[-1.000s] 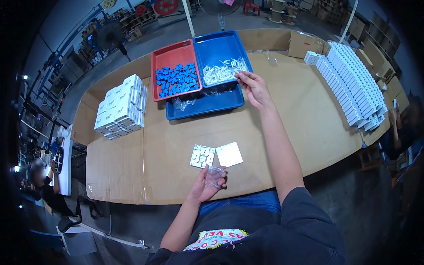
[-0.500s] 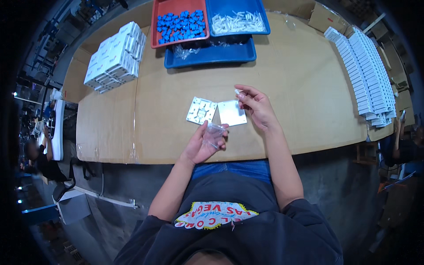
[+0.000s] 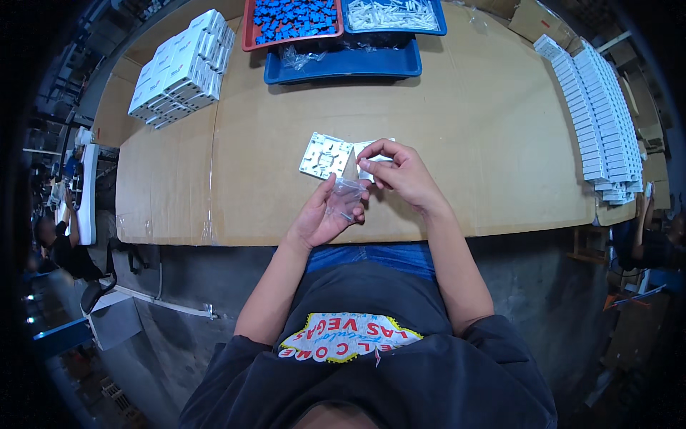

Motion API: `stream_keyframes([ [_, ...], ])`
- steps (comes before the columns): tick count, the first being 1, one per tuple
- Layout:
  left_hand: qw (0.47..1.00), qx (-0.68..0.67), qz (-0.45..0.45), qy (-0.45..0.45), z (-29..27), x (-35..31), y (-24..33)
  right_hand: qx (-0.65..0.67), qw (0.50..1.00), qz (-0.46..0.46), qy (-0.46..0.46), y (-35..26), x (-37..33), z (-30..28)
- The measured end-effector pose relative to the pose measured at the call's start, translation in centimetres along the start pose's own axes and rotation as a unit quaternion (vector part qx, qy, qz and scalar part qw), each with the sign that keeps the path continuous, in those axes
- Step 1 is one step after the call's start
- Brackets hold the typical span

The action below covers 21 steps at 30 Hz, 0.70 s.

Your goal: The recorder gathers various small blue and white components, places them into small plastic bags, and then packs these components and bags into white cardboard boxes.

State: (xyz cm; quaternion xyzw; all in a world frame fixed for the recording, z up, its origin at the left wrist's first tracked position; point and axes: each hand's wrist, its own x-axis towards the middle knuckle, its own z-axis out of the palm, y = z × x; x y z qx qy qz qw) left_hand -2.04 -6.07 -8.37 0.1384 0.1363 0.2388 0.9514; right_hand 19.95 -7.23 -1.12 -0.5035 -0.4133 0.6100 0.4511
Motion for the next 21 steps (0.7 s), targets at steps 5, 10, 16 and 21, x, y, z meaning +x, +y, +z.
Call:
stream_keyframes([
  [5, 1.000, 0.007, 0.010, -0.009, 0.1, -0.1, -0.1, -0.040, 0.999, -0.008, -0.011, -0.3, -0.2, 0.4],
  [10, 1.000, 0.015, 0.012, -0.008, 0.0, -0.1, -0.1, -0.123, 0.992, -0.019, -0.038, 0.3, 0.0, -0.9],
  [16, 0.999, 0.032, 0.001, -0.007, -0.1, 0.0, 0.0, -0.233, 0.962, -0.090, -0.111, -1.3, 0.8, -0.8],
  [21, 0.998, 0.057, 0.011, -0.002, -0.2, -0.1, -0.2, -0.253, 0.938, -0.069, -0.227, -2.1, 1.8, -0.3],
])
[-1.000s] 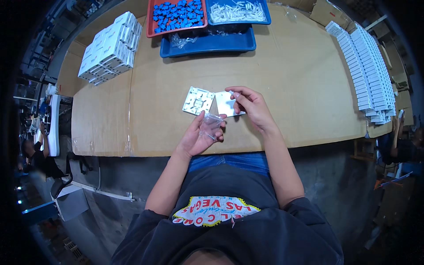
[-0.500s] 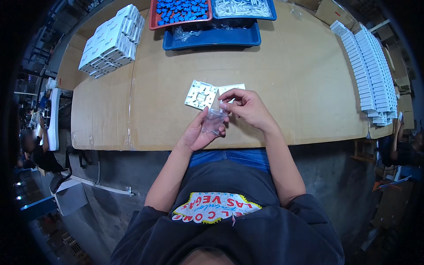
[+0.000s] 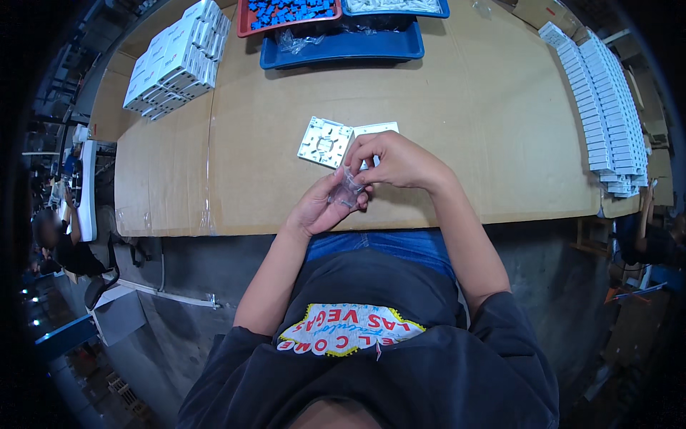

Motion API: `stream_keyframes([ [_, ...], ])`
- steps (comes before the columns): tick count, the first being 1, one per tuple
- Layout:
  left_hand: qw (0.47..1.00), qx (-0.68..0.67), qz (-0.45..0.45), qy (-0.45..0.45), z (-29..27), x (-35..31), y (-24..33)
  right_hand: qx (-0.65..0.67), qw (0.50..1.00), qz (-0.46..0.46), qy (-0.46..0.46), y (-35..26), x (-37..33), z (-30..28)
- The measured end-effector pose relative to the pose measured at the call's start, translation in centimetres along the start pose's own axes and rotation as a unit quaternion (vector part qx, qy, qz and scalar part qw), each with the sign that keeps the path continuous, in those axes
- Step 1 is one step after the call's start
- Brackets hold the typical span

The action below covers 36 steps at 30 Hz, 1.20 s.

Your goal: The recorder gathers various small blue and white components, places them into small plastic bags, and then packs these components and bags into white cardboard boxes.

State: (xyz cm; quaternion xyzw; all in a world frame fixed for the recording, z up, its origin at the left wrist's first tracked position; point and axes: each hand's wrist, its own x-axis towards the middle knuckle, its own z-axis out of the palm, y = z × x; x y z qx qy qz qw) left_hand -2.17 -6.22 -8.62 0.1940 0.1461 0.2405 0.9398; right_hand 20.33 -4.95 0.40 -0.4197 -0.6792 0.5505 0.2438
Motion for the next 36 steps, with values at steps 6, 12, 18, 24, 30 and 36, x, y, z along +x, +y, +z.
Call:
stream_keyframes([
  [6, 1.000, 0.016, -0.002, 0.005, 0.0, -0.2, 0.0, -0.020, 0.998, 0.019, -0.062, -0.9, 0.5, 0.1],
  [12, 1.000, 0.006, -0.008, -0.007, 0.1, 0.1, 0.4, 0.008, 0.996, 0.006, -0.084, -0.3, 0.6, -0.2],
  [18, 1.000, 0.010, 0.001, -0.009, -0.4, 0.1, 0.1, 0.039, 0.991, 0.060, -0.112, -0.6, 1.0, 0.6],
  [24, 1.000, 0.009, 0.026, 0.013, 0.1, -0.2, -0.1, 0.039, 0.989, 0.092, -0.109, -0.9, 1.0, 1.8],
  [30, 0.999, -0.031, 0.014, -0.007, 0.6, -0.2, 0.4, 0.011, 0.992, 0.090, -0.083, -0.8, 1.0, 1.4],
  [36, 0.998, -0.016, 0.035, 0.043, 0.6, -0.4, 0.0, -0.054, 0.992, 0.068, -0.089, -1.3, 1.0, 2.4],
])
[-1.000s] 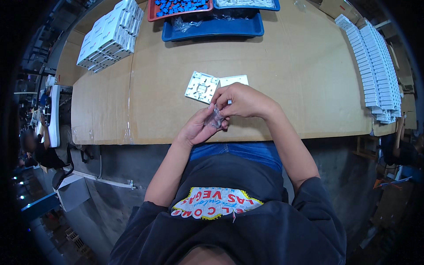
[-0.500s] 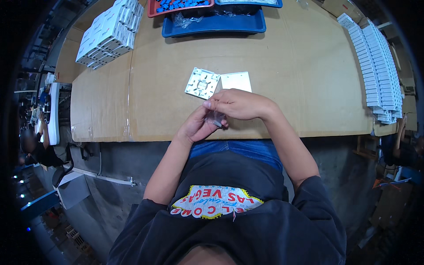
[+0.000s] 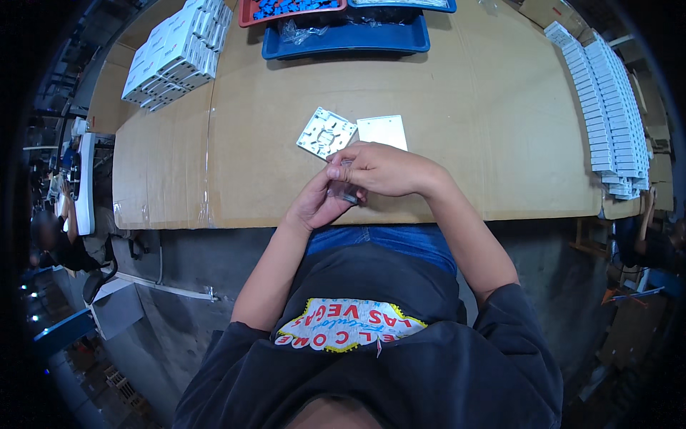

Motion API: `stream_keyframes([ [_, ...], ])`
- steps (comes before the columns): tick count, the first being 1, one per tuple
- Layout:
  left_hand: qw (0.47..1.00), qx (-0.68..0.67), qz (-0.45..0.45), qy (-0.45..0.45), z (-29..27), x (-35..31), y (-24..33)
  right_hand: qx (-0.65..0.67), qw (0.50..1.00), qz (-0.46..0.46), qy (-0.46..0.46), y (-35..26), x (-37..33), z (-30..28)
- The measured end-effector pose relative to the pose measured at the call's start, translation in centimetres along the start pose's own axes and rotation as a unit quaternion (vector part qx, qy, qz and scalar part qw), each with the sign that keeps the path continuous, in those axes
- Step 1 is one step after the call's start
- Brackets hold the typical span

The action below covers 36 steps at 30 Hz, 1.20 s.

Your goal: The recorder gathers various small blue and white components, places them into small plastic bags, and then packs these components and bags into white cardboard boxes.

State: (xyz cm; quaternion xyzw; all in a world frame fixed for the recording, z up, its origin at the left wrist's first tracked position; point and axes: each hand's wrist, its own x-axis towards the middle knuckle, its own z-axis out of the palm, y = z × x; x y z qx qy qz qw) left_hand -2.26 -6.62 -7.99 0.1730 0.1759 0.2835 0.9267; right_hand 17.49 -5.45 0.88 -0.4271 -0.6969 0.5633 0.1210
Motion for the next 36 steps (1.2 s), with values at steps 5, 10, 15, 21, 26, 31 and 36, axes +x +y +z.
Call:
stream_keyframes([
  [5, 0.999, -0.040, -0.015, -0.031, -0.5, 0.1, 0.1, -0.024, 0.998, -0.046, 0.024, -0.1, -0.3, -0.7],
  [10, 0.999, 0.001, -0.016, 0.037, 0.6, 0.2, 0.3, -0.025, 0.999, -0.023, 0.028, 0.2, 0.0, -0.1],
  [15, 0.998, -0.029, -0.027, -0.056, -0.5, 0.6, 0.3, 0.076, 0.996, 0.021, 0.039, -0.9, -0.1, -1.8],
  [21, 0.993, -0.081, -0.064, -0.059, -0.3, 0.8, 0.5, 0.009, 0.989, -0.033, 0.145, 1.5, 1.0, -9.3],
  [26, 0.995, -0.059, -0.062, -0.045, 0.1, 0.5, 0.7, -0.032, 0.946, -0.043, 0.321, 5.0, 3.7, -18.4],
  [31, 0.994, -0.061, -0.076, -0.049, 0.4, 0.8, 0.8, -0.179, 0.855, -0.008, 0.487, 7.9, 6.0, -27.0],
  [36, 0.994, -0.059, -0.078, -0.048, 0.5, 0.9, 1.0, -0.260, 0.808, 0.042, 0.528, 6.8, 8.1, -31.0],
])
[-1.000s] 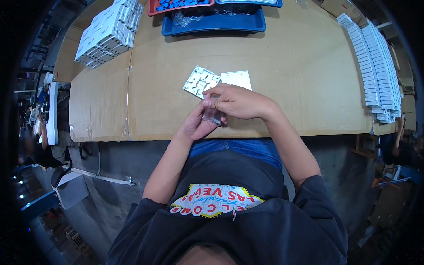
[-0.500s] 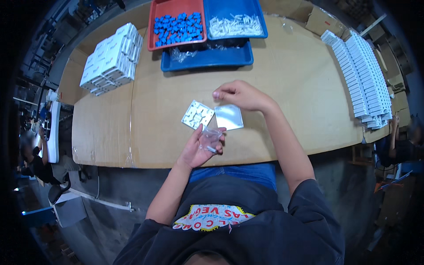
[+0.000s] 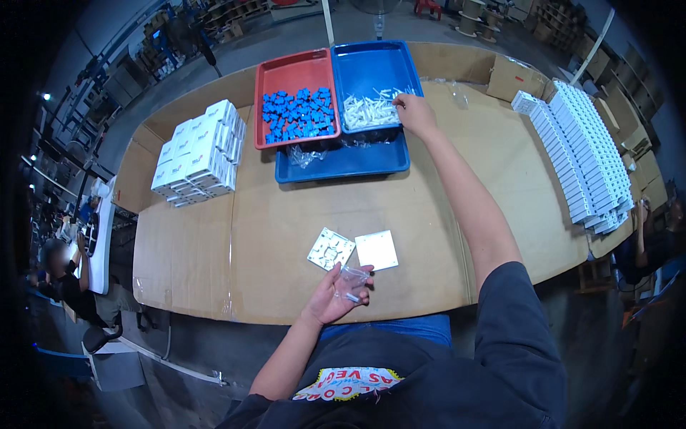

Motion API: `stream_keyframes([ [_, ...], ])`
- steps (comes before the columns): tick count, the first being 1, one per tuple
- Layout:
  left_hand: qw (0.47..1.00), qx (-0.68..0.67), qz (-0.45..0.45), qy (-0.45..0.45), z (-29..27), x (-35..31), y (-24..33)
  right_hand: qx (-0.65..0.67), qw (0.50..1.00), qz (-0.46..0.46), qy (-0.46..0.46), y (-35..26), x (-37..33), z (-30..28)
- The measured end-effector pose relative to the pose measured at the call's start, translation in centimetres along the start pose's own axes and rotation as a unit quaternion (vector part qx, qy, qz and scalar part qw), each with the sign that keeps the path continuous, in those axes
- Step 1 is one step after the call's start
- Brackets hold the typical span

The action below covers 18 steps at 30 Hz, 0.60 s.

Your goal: The recorder gathers various small blue and white components, places them into small plastic bags, and then packs these components and bags into white cardboard boxes.

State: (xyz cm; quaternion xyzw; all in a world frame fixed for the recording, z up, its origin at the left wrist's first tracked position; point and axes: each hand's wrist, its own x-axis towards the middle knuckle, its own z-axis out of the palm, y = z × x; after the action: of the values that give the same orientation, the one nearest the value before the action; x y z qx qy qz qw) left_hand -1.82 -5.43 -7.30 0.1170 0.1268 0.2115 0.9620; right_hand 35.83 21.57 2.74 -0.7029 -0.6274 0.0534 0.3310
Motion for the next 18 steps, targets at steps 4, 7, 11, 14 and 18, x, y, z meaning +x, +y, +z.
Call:
stream_keyframes([
  [4, 1.000, -0.012, -0.010, -0.004, 0.0, 0.2, 0.1, -0.112, 0.990, -0.086, 0.013, 0.9, 3.1, 1.2],
  [7, 1.000, -0.016, -0.010, -0.003, -0.1, 0.2, 0.0, -0.147, 0.984, -0.104, -0.009, 0.8, 4.2, 1.9],
  [11, 1.000, -0.015, -0.011, -0.001, -0.2, 0.3, 0.1, -0.173, 0.975, -0.129, -0.053, 0.9, 5.2, 1.4],
  [14, 1.000, -0.017, -0.011, -0.009, -0.5, 0.2, 0.0, -0.194, 0.969, -0.135, -0.074, 0.2, 5.3, 1.4],
  [18, 1.000, -0.019, -0.020, -0.007, -0.5, 0.3, 0.0, -0.190, 0.968, -0.135, -0.088, 0.7, 6.0, 1.7],
])
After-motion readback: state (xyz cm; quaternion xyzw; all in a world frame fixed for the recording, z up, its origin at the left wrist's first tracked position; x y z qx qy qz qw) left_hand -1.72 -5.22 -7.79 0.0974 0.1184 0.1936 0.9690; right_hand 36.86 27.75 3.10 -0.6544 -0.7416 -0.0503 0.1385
